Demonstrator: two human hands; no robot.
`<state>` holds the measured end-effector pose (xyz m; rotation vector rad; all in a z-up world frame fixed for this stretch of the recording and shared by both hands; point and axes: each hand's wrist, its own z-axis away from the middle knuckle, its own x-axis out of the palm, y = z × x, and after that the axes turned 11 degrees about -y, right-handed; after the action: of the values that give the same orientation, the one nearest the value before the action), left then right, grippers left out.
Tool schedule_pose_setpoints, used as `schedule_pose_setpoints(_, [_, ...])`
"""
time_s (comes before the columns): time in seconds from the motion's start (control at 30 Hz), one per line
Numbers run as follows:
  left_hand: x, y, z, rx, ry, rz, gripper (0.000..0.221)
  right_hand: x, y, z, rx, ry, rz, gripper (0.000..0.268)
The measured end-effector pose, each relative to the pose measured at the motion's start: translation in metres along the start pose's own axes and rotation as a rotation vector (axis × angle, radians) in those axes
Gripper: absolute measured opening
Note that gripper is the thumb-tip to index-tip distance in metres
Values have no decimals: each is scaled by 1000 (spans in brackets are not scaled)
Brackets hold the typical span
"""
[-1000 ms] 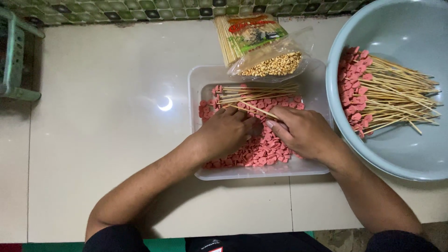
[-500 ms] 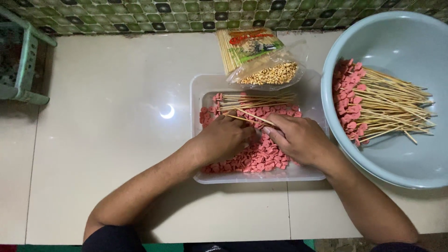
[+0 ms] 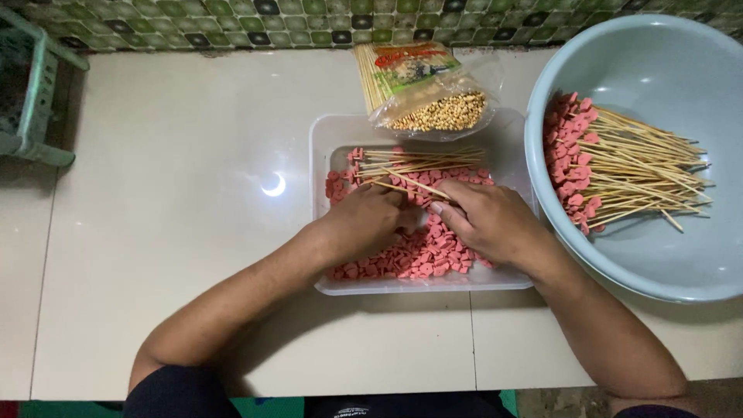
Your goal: Skewering small pink food pieces onto wooden sticks and placing them in a bowl
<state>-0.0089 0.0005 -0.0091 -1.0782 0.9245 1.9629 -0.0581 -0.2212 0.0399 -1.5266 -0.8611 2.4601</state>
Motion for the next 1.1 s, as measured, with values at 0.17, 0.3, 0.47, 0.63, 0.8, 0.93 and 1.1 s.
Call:
schedule_pose_setpoints(0.17, [-4, -1, 2, 31, 101, 7, 35, 3, 7, 0, -63, 73, -63, 16])
schedule_pose_setpoints(0.3, [-9, -2, 5, 82, 182, 17, 28, 6, 15, 0, -86, 183, -73, 18])
schedule_pose_setpoints(0.47, [-24, 2, 10, 150, 258, 234, 14, 5, 6, 7, -120, 296, -121, 16])
schedule_pose_setpoints(0.63, [-40, 6, 17, 232, 379, 404, 9, 5, 9, 7, -106, 370, -177, 17])
schedule_pose_setpoints(0.8, [-57, 13, 27, 227, 195, 523, 10, -1, 2, 9, -112, 454, -219, 18])
schedule_pose_setpoints(0.93, [-50, 8, 25, 317, 235, 468, 8, 0, 3, 8, -142, 470, -242, 18])
schedule_pose_setpoints(1.1, [-53, 5, 24, 314, 871, 758, 12, 5, 7, 10, -192, 571, -294, 15])
